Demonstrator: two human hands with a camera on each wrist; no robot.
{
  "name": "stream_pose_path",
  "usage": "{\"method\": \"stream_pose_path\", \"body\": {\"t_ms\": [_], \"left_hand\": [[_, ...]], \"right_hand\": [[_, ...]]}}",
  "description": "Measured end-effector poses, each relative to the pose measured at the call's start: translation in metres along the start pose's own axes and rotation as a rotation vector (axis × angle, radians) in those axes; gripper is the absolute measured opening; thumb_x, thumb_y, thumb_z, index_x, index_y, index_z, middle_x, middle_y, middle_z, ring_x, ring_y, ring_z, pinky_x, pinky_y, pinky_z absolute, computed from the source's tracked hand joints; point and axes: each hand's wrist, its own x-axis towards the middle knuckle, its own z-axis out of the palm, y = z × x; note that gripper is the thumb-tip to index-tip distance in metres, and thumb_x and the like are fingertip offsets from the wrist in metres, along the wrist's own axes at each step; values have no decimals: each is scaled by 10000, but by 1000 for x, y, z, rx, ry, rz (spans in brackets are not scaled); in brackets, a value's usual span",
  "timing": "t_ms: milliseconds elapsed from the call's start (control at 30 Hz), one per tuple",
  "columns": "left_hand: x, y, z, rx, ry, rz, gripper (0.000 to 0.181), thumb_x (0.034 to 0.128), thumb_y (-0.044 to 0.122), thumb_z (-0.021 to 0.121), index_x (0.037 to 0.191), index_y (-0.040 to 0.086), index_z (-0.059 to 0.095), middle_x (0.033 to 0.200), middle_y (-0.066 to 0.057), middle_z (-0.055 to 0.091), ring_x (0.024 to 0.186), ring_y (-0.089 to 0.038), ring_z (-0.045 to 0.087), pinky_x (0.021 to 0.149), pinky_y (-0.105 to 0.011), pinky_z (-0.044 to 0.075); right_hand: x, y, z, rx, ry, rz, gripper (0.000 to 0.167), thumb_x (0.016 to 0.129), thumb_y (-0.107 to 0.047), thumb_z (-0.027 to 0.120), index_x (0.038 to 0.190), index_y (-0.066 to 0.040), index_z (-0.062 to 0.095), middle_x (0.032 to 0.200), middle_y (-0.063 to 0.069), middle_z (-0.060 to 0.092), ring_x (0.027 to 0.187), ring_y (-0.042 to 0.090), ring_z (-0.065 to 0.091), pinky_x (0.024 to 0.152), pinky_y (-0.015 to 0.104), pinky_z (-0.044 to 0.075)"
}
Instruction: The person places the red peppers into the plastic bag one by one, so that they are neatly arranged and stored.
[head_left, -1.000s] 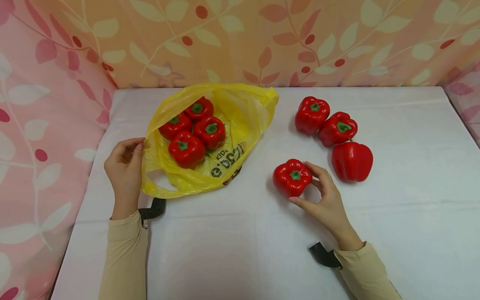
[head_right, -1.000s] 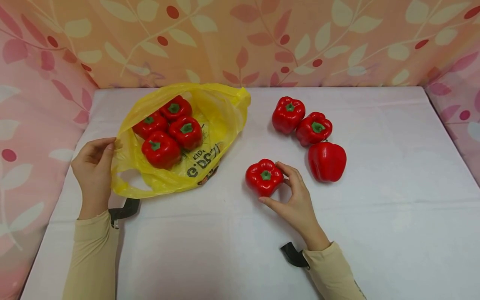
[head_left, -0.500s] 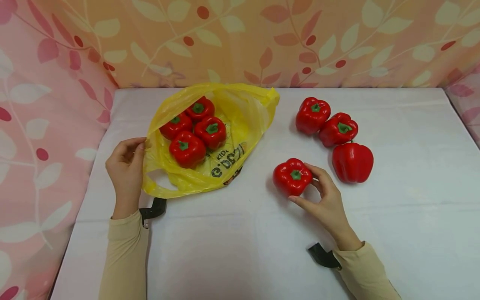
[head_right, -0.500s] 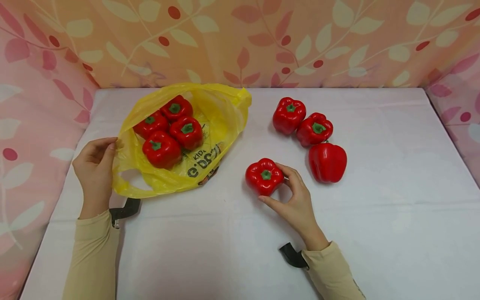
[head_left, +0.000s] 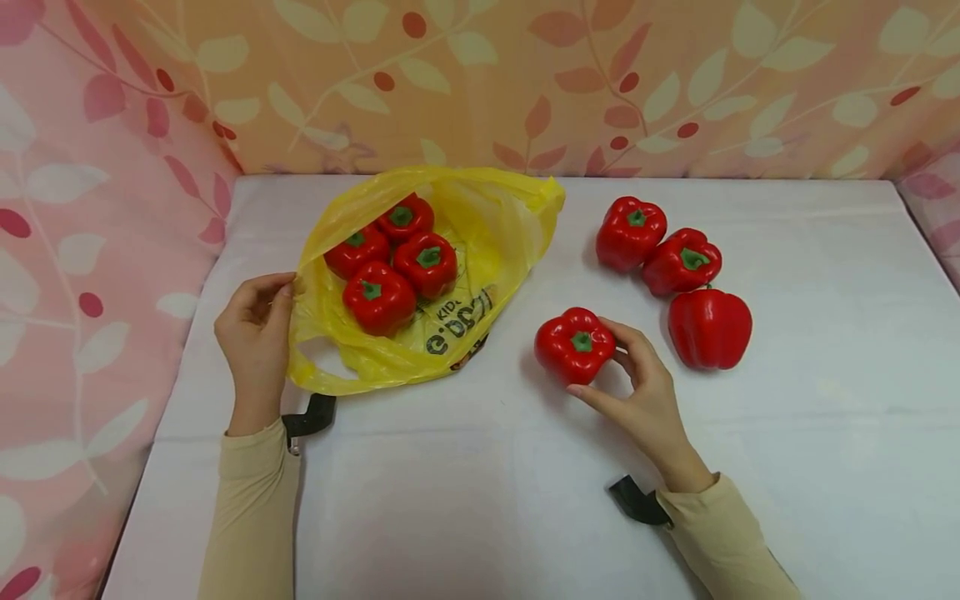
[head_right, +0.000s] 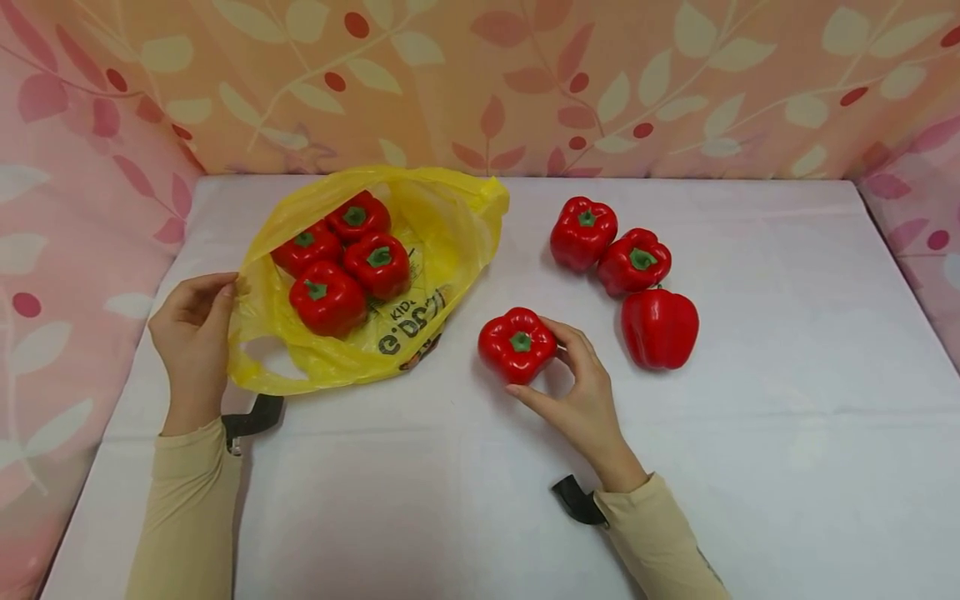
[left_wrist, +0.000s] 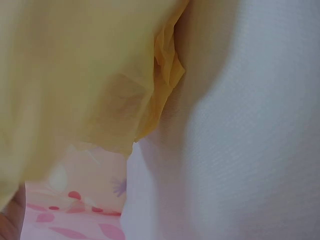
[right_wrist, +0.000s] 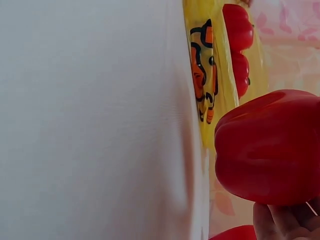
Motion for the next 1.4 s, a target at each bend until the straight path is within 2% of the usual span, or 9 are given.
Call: {"method": "stream_pose_path", "body": {"t_ms": [267, 633, 867, 1200, 1400], "left_hand": [[1, 0, 1, -68, 0, 9, 157, 835, -56, 662, 986, -34, 697, 949, -58, 672, 896, -124, 638, 853, -204, 500], [1, 1, 1, -72, 13, 20, 163, 814, -83, 672, 965, -28, 703, 934, -57, 674, 892, -120, 643, 871, -225, 497], [2, 1, 1, -70, 9, 11, 164, 819, -83, 666, 981, -71, 684, 919, -5, 668, 894, -117, 645, 867, -222, 498], [1, 2, 0, -69, 17, 18, 154, 818, -87, 665, 965, -51, 694, 918, -33, 672, 884, -111, 647, 862, -221, 501], [2, 1, -1, -64, 17, 21, 157, 811, -83, 675, 961, -42, 698, 924, -53, 674, 876, -112, 643, 857, -217, 502]], "right_hand": [[9, -7, 7, 29, -21, -29, 747, 682, 69, 794, 1345, -55, 474, 1310, 29, 508, 1196, 170, 458, 946, 210, 441], [19, -16, 17, 60, -32, -82, 745, 680, 86, 788, 1343, -34, 470, 1313, 52, 511, 1195, 185, 462, 952, 232, 444], [29, -22, 24, 94, -34, -96, 731, 697, 78, 780, 1346, -42, 468, 1316, 33, 510, 1209, 195, 458, 960, 251, 445], [50, -28, 35, 145, -26, -95, 721, 724, 58, 769, 1362, -48, 448, 1330, 7, 496, 1216, 164, 446, 967, 295, 450], [65, -32, 47, 180, -16, -107, 706, 743, 46, 761, 1366, -34, 436, 1334, 34, 490, 1210, 172, 448, 991, 338, 433]]}}
